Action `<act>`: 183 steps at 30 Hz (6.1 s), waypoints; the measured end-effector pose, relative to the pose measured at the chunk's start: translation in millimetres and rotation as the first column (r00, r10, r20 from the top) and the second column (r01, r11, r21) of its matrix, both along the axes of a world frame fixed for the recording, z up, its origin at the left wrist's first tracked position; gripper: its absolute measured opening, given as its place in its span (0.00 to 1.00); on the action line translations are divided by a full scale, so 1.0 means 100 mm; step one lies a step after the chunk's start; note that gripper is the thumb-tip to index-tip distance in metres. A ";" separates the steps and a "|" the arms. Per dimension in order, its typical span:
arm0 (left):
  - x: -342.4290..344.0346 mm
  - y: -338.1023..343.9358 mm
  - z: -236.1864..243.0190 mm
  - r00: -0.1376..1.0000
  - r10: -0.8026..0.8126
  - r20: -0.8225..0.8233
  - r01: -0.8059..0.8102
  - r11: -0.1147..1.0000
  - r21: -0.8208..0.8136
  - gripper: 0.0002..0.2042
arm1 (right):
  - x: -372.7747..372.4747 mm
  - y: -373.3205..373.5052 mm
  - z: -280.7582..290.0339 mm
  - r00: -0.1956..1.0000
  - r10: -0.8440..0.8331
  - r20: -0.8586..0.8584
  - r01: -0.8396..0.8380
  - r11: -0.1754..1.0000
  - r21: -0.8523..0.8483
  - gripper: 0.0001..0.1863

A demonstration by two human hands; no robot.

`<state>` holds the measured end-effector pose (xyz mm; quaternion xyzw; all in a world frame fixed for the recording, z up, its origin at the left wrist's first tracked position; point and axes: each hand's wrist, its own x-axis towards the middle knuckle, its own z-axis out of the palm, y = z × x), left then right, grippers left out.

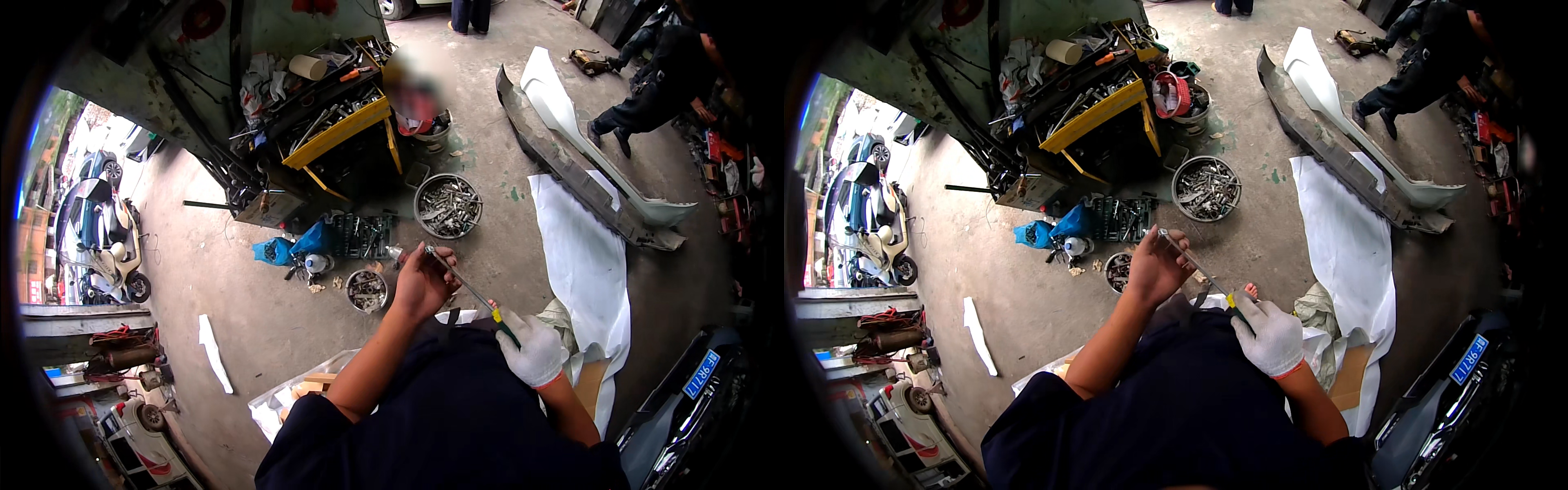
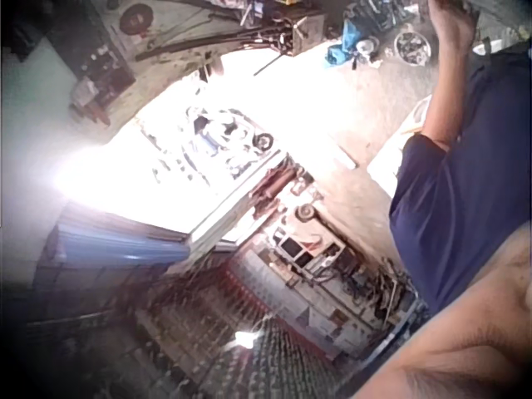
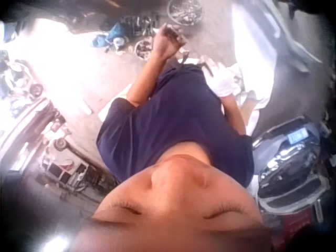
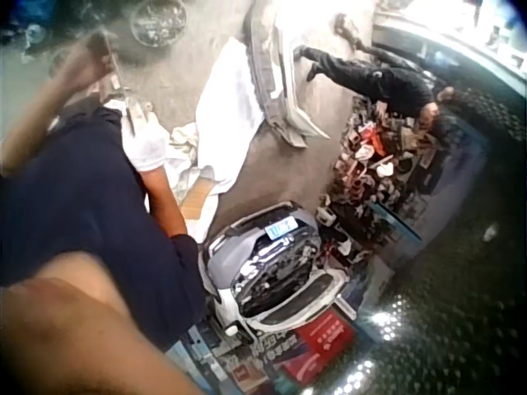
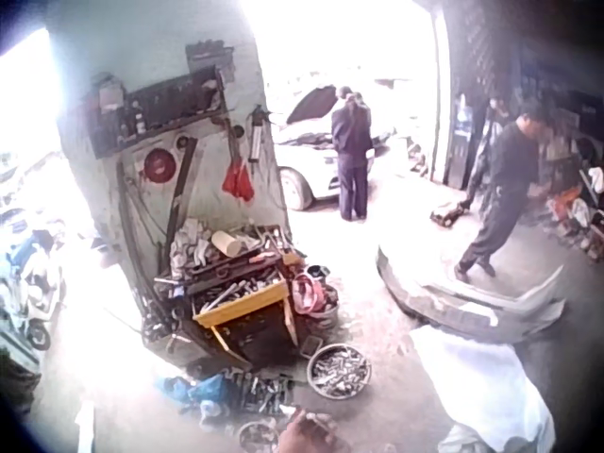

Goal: The person selects a screwdriver and a screw from a bin of hardware in a garage. They then walk to a white car and, with the help of a coworker, align and secure a front bumper to the vehicle using the screwdriver and screws.

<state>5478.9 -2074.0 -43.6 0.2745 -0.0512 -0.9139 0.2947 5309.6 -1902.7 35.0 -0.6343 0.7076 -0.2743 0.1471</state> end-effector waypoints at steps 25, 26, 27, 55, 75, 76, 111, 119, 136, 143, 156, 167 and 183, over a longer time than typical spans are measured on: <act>-0.24 0.44 0.02 0.966 0.255 0.047 -0.254 0.967 -0.025 0.13 | -0.58 0.15 -0.08 0.980 0.194 -0.046 -0.197 0.976 -0.096 0.19; -0.25 0.44 0.04 0.960 0.268 0.079 -0.266 0.963 -0.041 0.13 | -0.57 0.14 -0.05 0.984 0.179 0.008 -0.179 0.983 -0.050 0.20; -0.27 0.45 0.08 0.953 0.282 0.111 -0.277 0.959 -0.057 0.13 | -0.55 0.15 -0.02 0.985 0.162 0.062 -0.162 0.987 -0.003 0.20; -0.14 0.75 -0.28 0.546 0.431 0.718 0.227 0.749 -0.622 0.13 | -0.42 0.34 -0.04 0.880 -0.035 0.475 -0.132 0.941 0.313 0.23; -0.17 1.07 -0.08 0.390 0.607 0.692 0.243 0.657 -0.714 0.10 | -0.86 0.33 -0.37 0.453 -0.316 0.834 -0.351 0.796 0.493 0.22; -0.19 1.06 -0.07 0.421 0.603 0.678 0.206 0.664 -0.719 0.11 | -0.87 0.33 -0.38 0.454 -0.293 0.841 -0.353 0.808 0.472 0.22; 1.65 -6.15 -6.69 -0.550 0.750 0.368 0.832 0.455 0.316 0.18 | -0.98 -2.75 -6.72 0.211 -0.132 0.969 -0.103 0.982 0.156 0.38; 3.32 -7.54 -7.63 -0.390 0.887 0.248 0.631 0.453 -0.630 0.14 | -0.72 -3.15 -6.22 0.146 -0.497 0.856 0.026 0.867 0.498 0.28; 3.16 -7.88 -6.87 -0.091 0.973 0.211 -0.211 0.188 -0.959 0.12 | -0.70 -2.37 -5.78 0.287 -0.384 0.878 0.085 0.923 0.376 0.31; 2.06 -6.16 -5.74 -0.454 0.594 0.665 0.544 0.775 -0.321 0.14 | -1.03 -2.17 -5.80 -0.048 -0.256 0.965 -0.039 0.966 0.254 0.28; 0.17 -1.41 -4.65 0.496 0.407 0.767 0.524 0.564 -0.638 0.14 | -2.19 -1.35 -6.12 0.037 0.113 0.993 -0.057 0.992 -0.110 0.34; -0.68 -0.17 -6.77 0.479 0.168 0.862 0.827 -0.417 -0.378 0.12 | -2.30 -1.05 -6.49 0.006 -0.014 1.000 -0.005 1.000 0.014 0.28; -0.86 -0.05 -7.74 0.396 0.334 0.855 0.370 -0.910 0.185 0.14 | -1.84 -0.49 -6.74 0.234 -0.387 0.892 -0.027 0.915 0.403 0.32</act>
